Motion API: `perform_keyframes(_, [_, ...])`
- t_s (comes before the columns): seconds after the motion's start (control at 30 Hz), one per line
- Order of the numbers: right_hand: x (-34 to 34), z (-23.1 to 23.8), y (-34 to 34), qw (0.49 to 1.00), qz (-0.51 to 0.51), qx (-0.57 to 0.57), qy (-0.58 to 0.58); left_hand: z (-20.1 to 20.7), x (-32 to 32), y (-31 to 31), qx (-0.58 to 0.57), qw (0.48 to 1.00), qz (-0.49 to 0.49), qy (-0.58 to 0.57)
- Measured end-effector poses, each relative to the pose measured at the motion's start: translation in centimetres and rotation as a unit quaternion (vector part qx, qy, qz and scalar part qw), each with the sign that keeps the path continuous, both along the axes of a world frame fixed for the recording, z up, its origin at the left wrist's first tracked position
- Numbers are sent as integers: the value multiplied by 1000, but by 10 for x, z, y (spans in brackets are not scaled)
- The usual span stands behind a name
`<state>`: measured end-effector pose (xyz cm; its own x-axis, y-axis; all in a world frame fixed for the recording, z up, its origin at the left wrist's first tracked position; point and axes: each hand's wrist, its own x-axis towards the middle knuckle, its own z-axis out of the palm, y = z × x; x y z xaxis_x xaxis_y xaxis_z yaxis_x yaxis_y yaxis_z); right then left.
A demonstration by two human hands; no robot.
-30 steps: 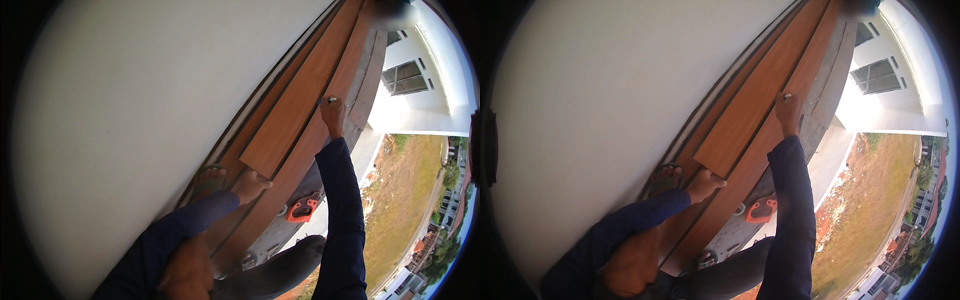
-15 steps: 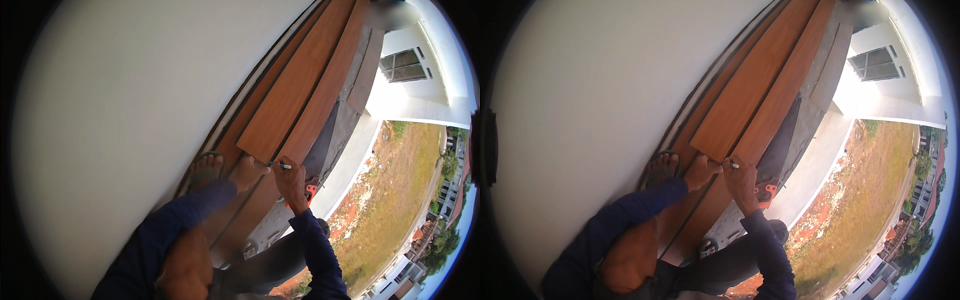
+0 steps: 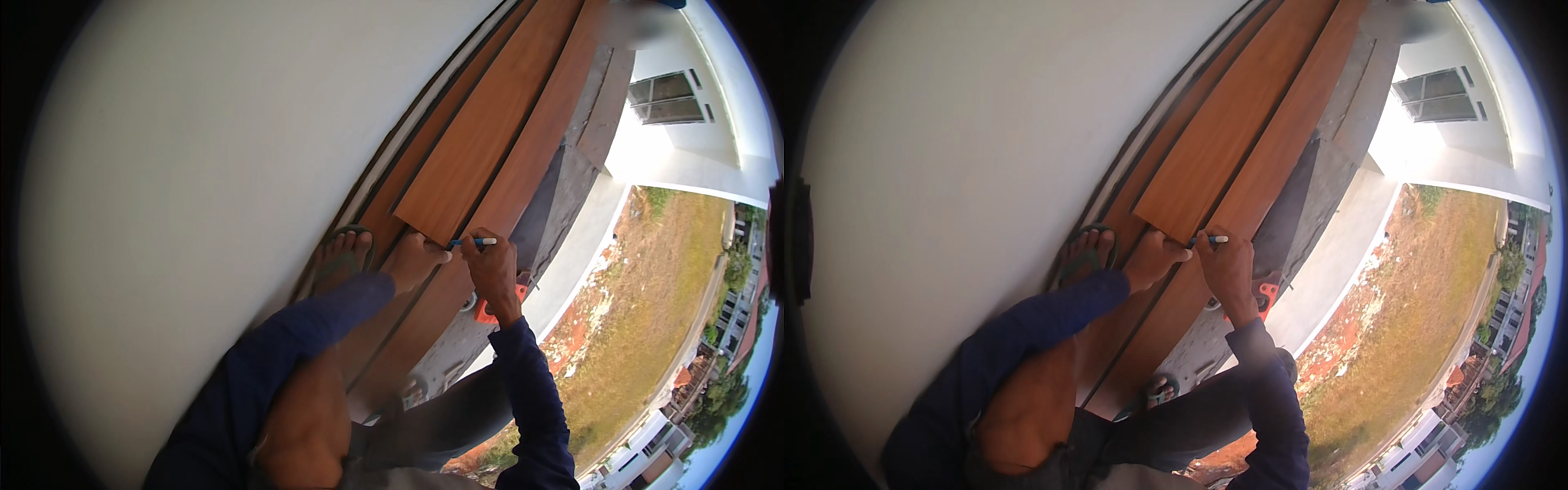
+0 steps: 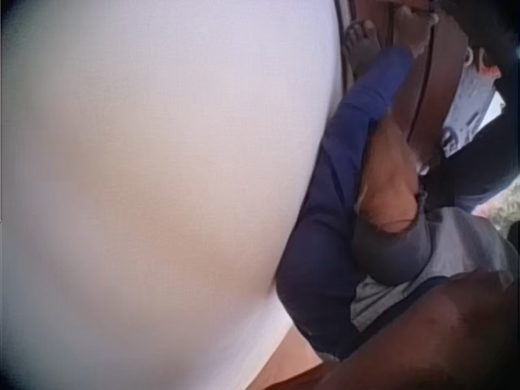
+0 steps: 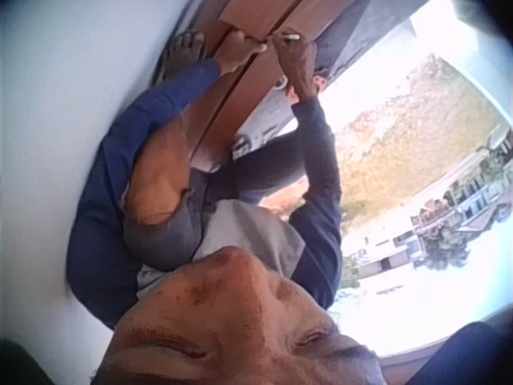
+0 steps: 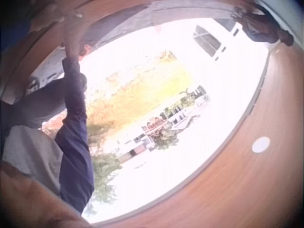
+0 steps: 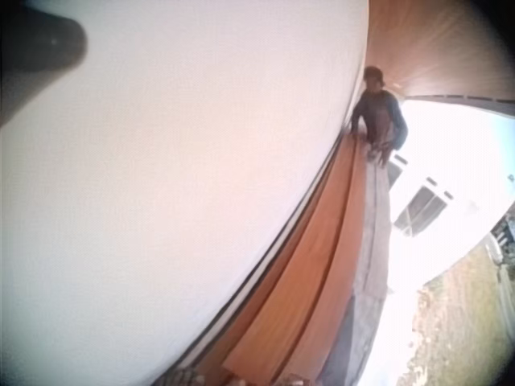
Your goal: The person measures a wooden plank with a tape measure and a pencil, then cuts the plank with a hand saw while another person holds the far end of the board.
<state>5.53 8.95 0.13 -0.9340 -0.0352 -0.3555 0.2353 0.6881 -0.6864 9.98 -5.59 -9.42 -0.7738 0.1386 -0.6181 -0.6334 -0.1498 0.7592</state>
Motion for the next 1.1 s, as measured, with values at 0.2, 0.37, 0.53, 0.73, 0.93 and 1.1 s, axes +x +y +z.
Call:
perform_keyframes(0.2, [-7,18,-4,998,55,7,-12,13,-2,-4,-1,1000,-1,-21])
perform_keyframes(0.37, [-7,13,0,996,88,-2,9,8,-3,-2,8,999,5,-39])
perform_keyframes(0.53, [-12,17,-1,995,101,-9,-13,7,-4,-2,25,999,7,-37])
perform_keyframes(0.73, [-40,12,7,992,122,-6,-36,1,-2,1,12,1000,1,-20])
perform_keyframes(0.93, [-130,-6,30,995,88,42,12,9,-4,-2,34,999,-4,-41])
perform_keyframes(1.1, [-207,-26,50,988,76,96,96,-5,0,0,32,999,18,-22])
